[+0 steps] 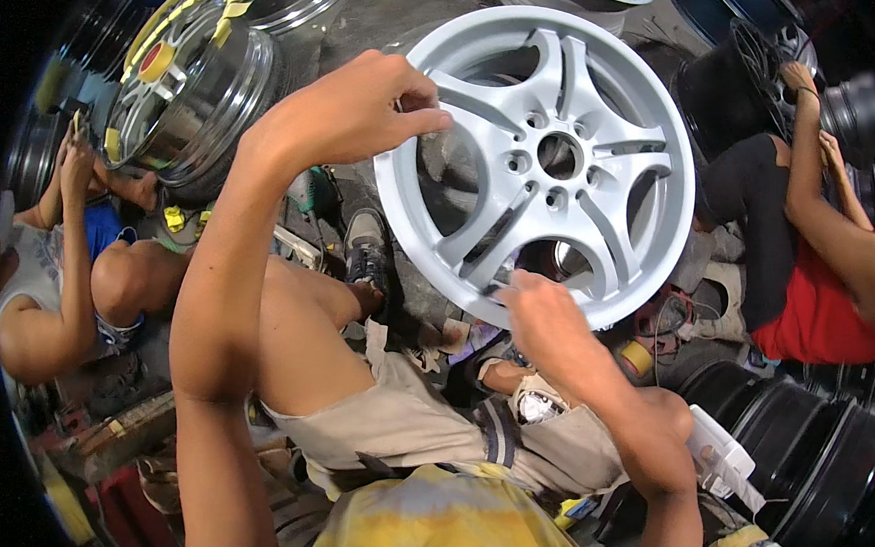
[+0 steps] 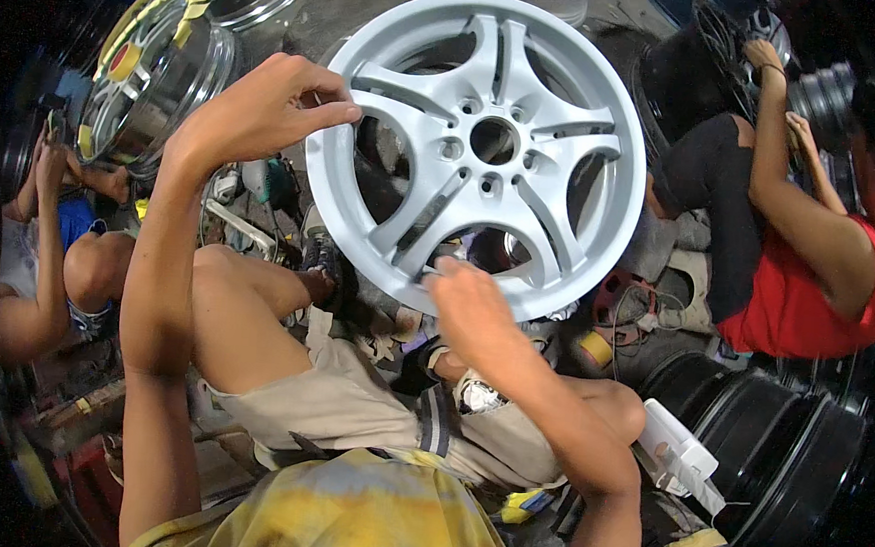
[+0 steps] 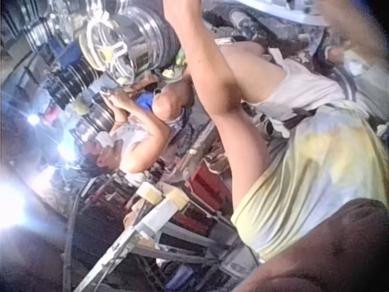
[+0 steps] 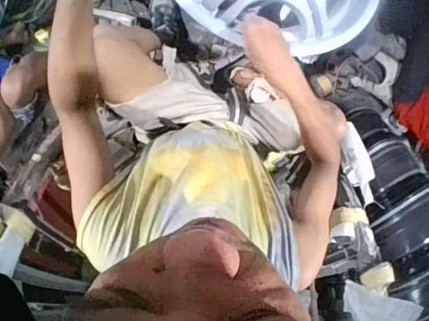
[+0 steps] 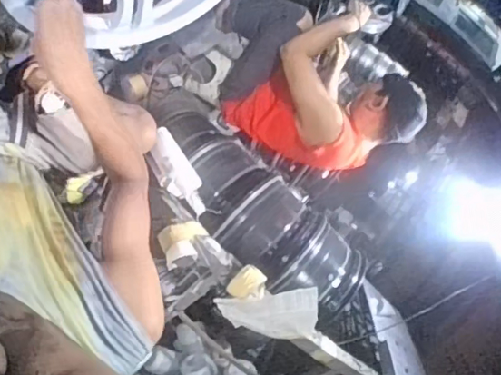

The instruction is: The person sits on the floor and uses a putty knife to apply filler to a silver wheel rim, smoothing it into the surface. They repeatedly dip the tool into a container to gather more filler and continue applying it to different areas of the rim.

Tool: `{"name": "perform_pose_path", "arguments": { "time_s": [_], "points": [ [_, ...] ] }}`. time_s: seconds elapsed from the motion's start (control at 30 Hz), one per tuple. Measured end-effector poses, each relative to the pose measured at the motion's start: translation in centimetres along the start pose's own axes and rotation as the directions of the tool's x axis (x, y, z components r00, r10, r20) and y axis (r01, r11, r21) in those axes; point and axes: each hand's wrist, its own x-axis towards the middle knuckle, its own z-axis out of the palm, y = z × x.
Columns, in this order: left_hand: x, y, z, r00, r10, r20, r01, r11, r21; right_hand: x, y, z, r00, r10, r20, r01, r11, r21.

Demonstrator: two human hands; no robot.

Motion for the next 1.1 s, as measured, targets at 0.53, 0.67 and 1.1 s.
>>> {"name": "perform_pose_path", "arguments": {
  "time_s": [0.53,0.67,1.1],
  "points": [
    [-4.1,-2.5,-2.2,0.992,-0.119,-0.034,0.118,0.993,-0.033,-1.0,-0.2,-2.0,0.98,0.144,0.137,-0.145,0.989,0.0],
    [-4.0,-2.8,-2.1,0.995,-0.068,-0.076,0.066,0.997,-0.028,3.6,-2.9,-1.0,0.983,0.109,-0.144,-0.075,0.971,0.227],
    [-8.2,-6.5,-3.3,0.971,-0.226,-0.076,0.222,0.973,-0.061,2.0,-1.4,-3.7,0.993,0.076,0.087,-0.087,0.989,0.124]
  ]
}}
